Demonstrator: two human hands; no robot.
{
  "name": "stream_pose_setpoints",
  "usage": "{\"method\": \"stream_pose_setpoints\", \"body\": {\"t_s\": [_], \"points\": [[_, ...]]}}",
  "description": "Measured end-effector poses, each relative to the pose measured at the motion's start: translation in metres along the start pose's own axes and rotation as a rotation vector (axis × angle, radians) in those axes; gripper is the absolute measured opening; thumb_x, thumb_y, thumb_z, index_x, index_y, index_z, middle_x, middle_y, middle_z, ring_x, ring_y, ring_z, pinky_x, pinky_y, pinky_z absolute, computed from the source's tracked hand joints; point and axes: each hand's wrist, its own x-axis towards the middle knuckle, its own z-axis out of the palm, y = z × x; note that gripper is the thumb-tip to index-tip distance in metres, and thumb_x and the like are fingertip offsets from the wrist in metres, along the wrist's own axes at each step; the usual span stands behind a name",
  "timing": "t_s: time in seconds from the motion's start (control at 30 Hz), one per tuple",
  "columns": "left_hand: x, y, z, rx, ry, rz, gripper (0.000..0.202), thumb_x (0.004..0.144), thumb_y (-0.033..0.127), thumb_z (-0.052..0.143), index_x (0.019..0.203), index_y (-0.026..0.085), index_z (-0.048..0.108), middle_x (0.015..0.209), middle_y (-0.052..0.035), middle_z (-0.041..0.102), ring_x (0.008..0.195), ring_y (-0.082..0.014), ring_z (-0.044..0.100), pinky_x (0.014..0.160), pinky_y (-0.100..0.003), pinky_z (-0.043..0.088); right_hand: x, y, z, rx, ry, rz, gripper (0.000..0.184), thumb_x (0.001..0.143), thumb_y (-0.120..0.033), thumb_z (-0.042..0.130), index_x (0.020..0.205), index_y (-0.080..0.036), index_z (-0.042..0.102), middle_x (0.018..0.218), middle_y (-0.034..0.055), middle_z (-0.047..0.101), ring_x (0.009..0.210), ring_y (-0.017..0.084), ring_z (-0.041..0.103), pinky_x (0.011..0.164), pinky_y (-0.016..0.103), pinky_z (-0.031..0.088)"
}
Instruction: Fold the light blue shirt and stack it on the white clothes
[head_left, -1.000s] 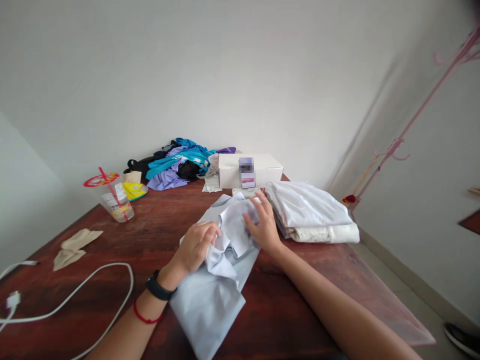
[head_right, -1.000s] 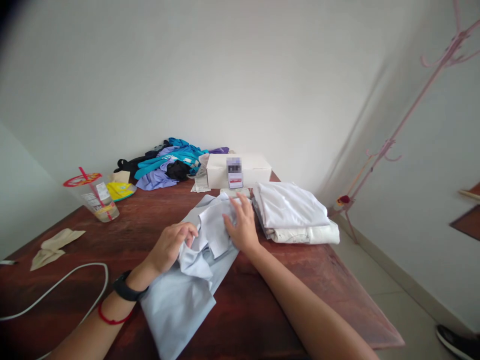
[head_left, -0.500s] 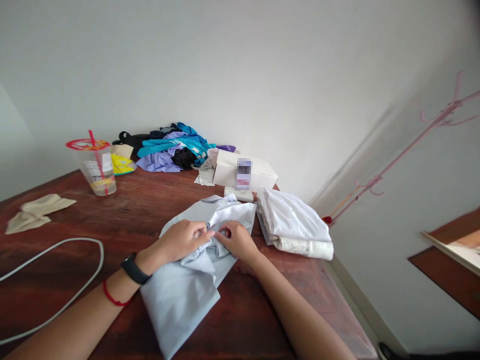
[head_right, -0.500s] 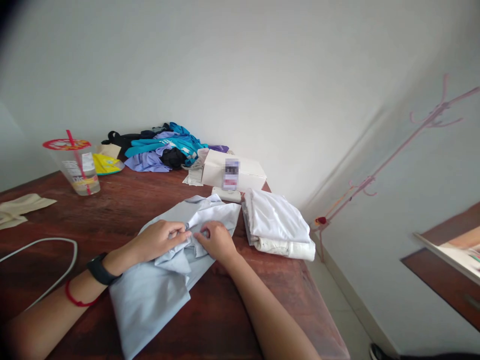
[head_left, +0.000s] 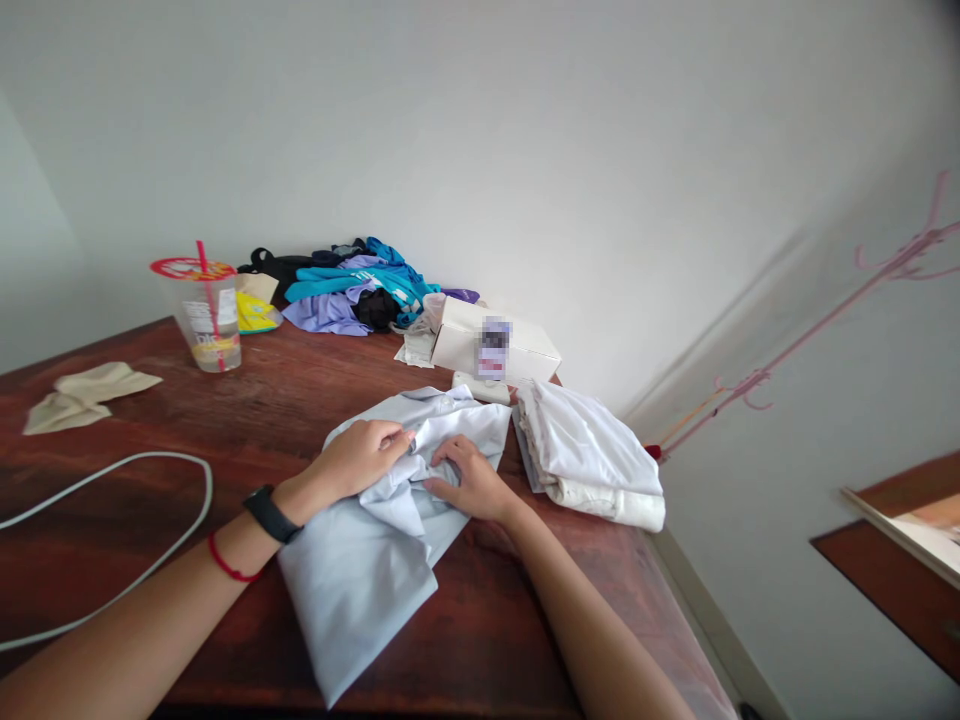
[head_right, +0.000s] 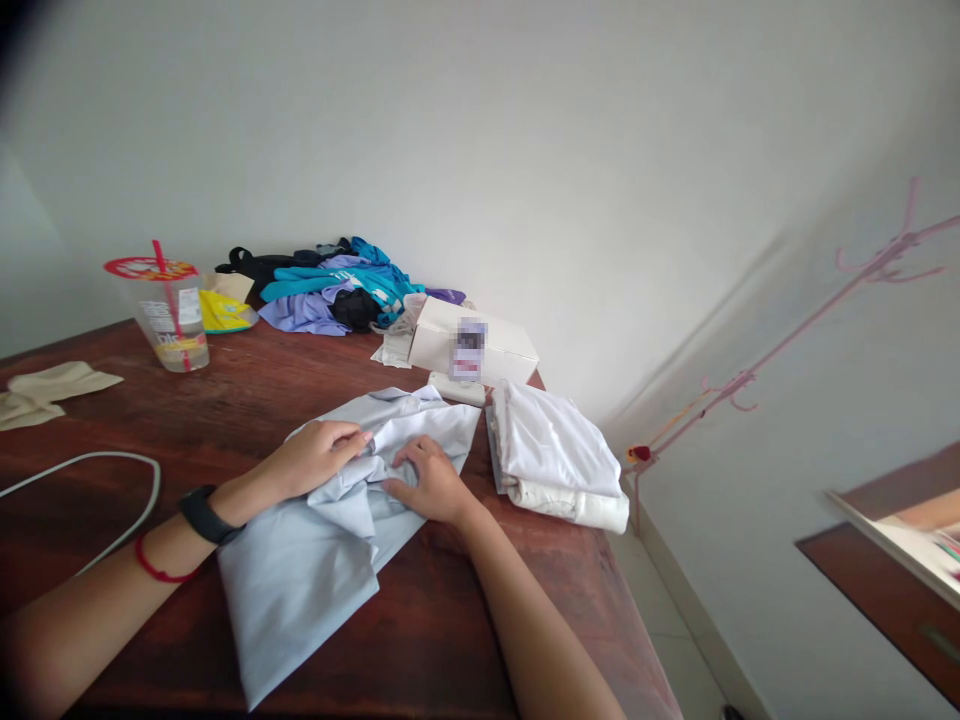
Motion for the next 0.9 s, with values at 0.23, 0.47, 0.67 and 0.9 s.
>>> {"method": "stream_pose_setpoints", "body": {"t_s": [0.23,0.47,0.67,0.9], "points": [[0.009,-0.014,-0.004,-0.196,0.087,-0.072,0.047,0.093,0.053,0.043,0.068,0.02,0.064,0.06,0.0003,0.06,0.058,-0.0174,0.056,0.056,-0.026,0.034,0.003,0.0,-0.003,0.229,0.081,-0.038,0.017,0.095,-0.034,0.061,0.094,-0.019,0.069,0.1,0.0069,0.069,0.095,0.021,0.064,0.09,0.035,0.049],[0.011,-0.021,-0.014,-0.076,0.238,-0.13,0.045,0.095,0.051,0.041,0.068,0.02,0.061,0.058,-0.0011,0.059,0.058,-0.0193,0.057,0.057,-0.027,0.032,0.006,0.012,-0.007,0.452,0.497,0.208,0.033,0.092,-0.048,0.063,0.078,-0.019,0.064,0.074,-0.0007,0.062,0.072,0.015,0.056,0.071,0.027,0.046],[-0.001,-0.005,-0.008,0.133,0.018,0.109,0.02,0.091,0.037,0.06,0.081,0.022,0.069,0.065,0.0001,0.063,0.064,-0.019,0.059,0.061,-0.029,0.034,0.01,0.001,-0.008,1.037,0.663,0.51,0.035,0.076,-0.048,0.076,0.076,-0.022,0.053,0.069,-0.0057,0.055,0.062,0.011,0.051,0.057,0.021,0.045],[-0.01,0.009,0.0,0.104,-0.076,0.451,0.043,0.086,0.054,0.072,0.117,0.025,0.07,0.111,-0.0059,0.07,0.101,-0.0257,0.066,0.089,-0.035,0.047,0.011,-0.037,-0.016,1.41,0.472,0.404,0.021,0.079,-0.03,0.078,0.082,-0.02,0.059,0.074,-0.0038,0.063,0.064,0.012,0.059,0.061,0.021,0.052]]}}
